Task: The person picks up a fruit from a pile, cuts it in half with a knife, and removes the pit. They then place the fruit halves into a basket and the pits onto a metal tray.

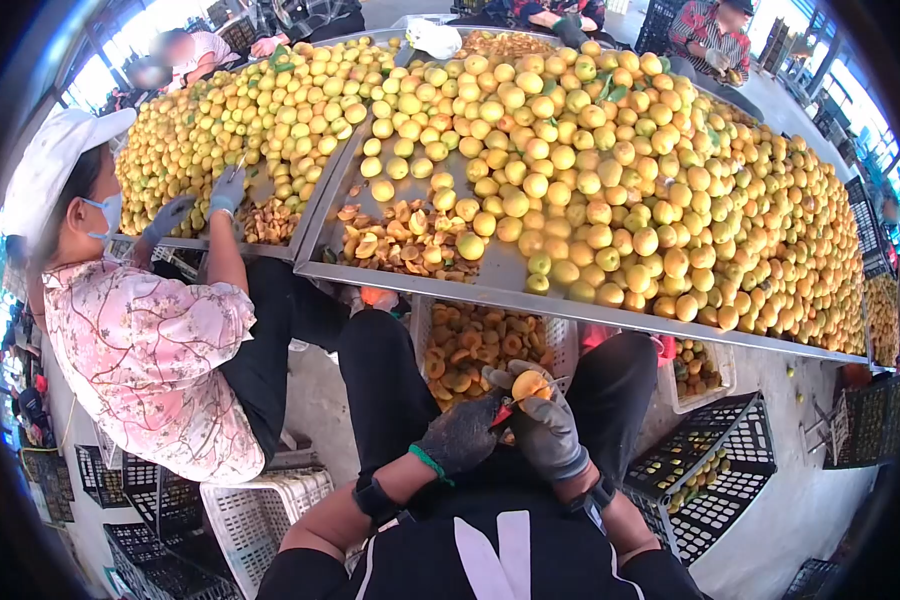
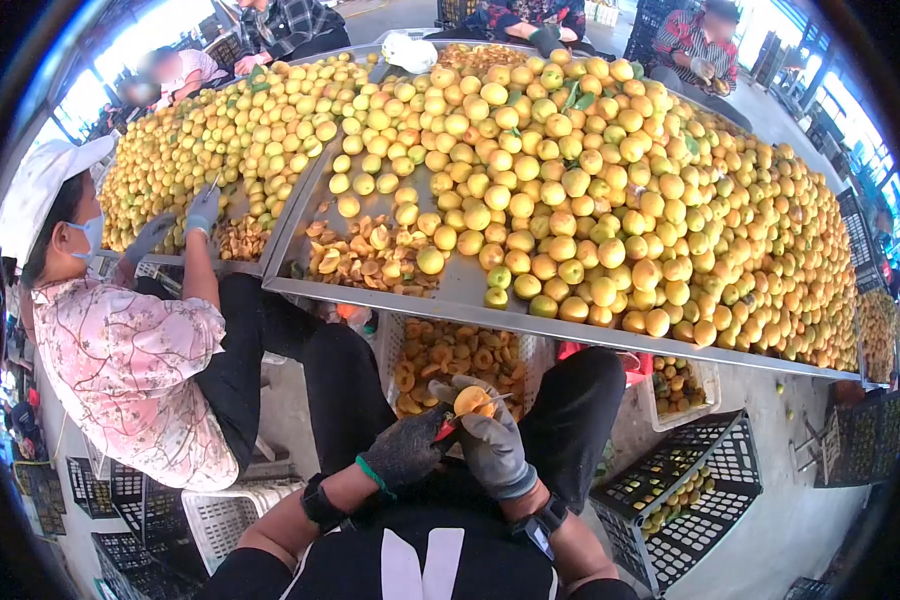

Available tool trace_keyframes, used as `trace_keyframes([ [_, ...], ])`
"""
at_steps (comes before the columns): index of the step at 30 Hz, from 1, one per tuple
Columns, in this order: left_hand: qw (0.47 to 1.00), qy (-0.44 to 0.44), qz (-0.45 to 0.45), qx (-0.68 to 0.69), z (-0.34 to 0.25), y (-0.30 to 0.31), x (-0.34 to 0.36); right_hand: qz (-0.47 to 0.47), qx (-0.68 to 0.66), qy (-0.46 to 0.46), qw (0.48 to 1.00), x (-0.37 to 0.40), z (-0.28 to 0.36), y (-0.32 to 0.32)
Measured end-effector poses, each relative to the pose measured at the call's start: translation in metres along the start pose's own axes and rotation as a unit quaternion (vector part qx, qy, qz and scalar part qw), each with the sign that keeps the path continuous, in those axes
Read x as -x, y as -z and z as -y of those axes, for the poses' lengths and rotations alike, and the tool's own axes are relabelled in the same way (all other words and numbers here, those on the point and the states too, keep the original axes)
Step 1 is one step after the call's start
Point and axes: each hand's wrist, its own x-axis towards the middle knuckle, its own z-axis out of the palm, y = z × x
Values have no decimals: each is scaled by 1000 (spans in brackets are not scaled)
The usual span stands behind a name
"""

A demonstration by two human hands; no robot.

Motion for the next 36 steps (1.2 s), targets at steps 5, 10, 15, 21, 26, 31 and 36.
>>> trace_keyframes([
  [5, 999, -24, 40, -13, 19, -11, -8, 35, -71, -10, 997, 3, 4, 3],
  [10, 992, -17, 105, 71, 7, 9, -8, 18, -164, -51, 985, 4, 2, 18],
  [15, 983, 25, 129, 131, 2, 27, -2, -38, -46, -13, 998, 4, 4, 28],
  [21, 981, -26, -10, 194, 11, 19, -2, -92, 141, -40, 985, 8, 7, 22],
  [26, 979, -26, -76, 189, 11, 12, -10, -122, 76, -51, 988, -5, -11, 41],
  [31, 977, 3, -92, 191, 10, 14, -10, -184, 177, 72, 964, -30, -18, 61],
  [36, 979, 6, -91, 180, 14, 17, -8, -69, -10, 26, 997, -25, 11, 48],
])
